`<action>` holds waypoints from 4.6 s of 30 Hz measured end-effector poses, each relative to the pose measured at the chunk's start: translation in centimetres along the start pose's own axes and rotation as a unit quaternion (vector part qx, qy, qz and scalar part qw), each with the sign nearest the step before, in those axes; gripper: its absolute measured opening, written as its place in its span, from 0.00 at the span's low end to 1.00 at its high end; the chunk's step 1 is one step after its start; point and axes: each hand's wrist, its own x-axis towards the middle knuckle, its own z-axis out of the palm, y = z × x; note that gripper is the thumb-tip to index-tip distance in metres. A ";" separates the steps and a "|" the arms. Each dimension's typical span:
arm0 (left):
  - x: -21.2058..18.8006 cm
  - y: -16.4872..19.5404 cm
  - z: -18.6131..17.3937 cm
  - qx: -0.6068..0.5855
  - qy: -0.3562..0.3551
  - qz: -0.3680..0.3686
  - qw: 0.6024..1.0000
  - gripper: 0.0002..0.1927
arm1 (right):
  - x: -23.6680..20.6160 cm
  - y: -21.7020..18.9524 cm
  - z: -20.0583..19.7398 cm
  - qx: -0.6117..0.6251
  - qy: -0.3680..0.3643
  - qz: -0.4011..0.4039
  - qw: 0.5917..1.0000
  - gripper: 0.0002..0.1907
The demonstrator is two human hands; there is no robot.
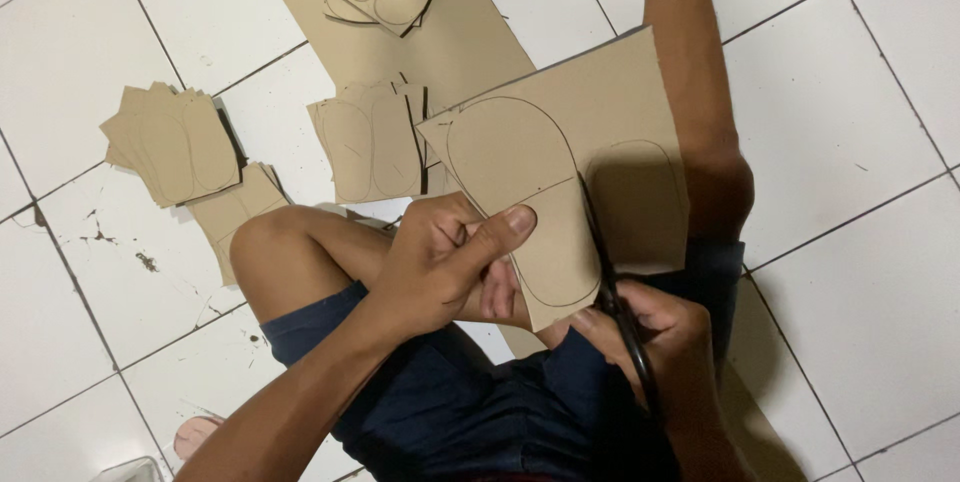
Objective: The person sits on the tiled floor and cuts sandal sole shapes out of cardboard sheets with scissors, following drawn outlines. They cut out several pattern pieces one at a time, trim the edges, and set the finished cardboard soles aside on the floor.
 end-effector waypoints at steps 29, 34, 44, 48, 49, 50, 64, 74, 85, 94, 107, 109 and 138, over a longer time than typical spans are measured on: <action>-1.9 0.8 -0.1 0.060 0.066 -0.005 0.996 0.22 | -0.3 3.5 1.3 -0.037 -0.027 -0.152 0.987 0.08; -2.2 1.8 0.0 0.082 0.050 0.000 0.995 0.27 | 0.2 3.3 1.5 -0.018 -0.016 -0.266 0.964 0.08; -2.4 3.8 0.2 0.071 0.027 -0.002 0.997 0.25 | 0.1 1.2 1.4 0.134 -0.092 -0.191 0.968 0.12; -2.4 4.5 -0.1 0.059 0.029 -0.045 0.997 0.21 | -0.5 0.3 1.3 0.122 -0.094 -0.134 0.979 0.14; -2.4 4.6 -0.1 0.062 0.027 -0.052 0.996 0.21 | -0.5 0.0 1.3 0.101 -0.095 -0.114 0.984 0.14; -2.4 4.6 -0.2 0.066 0.023 -0.057 0.996 0.21 | -0.5 -0.2 1.2 0.114 -0.103 -0.127 0.980 0.14; -2.3 4.7 -1.2 0.085 -0.047 -0.069 0.993 0.14 | -0.1 -1.1 1.0 0.125 -0.145 -0.145 0.971 0.12; -2.0 5.6 -1.5 0.093 -0.081 -0.132 0.984 0.14 | -0.1 -1.1 0.9 0.115 -0.165 -0.081 0.976 0.11; -1.8 4.5 -3.4 0.283 -0.131 -0.085 0.946 0.26 | -0.2 -0.4 0.4 0.053 -0.186 -0.126 0.973 0.08; -2.0 -1.5 1.0 0.201 0.026 0.213 0.956 0.14 | 0.7 0.7 0.2 0.118 -0.112 -0.114 0.980 0.29; -5.1 -3.1 6.2 -0.096 0.226 0.088 0.966 0.15 | -0.7 -1.1 2.4 0.303 -0.181 -0.108 0.930 0.32; -5.3 -2.8 5.9 -0.109 0.207 0.121 0.965 0.15 | -1.0 -1.0 2.8 0.303 -0.171 -0.121 0.930 0.34; -6.1 0.7 0.4 0.016 0.056 0.021 0.998 0.11 | -1.7 0.6 1.8 0.212 -0.188 -0.151 0.947 0.39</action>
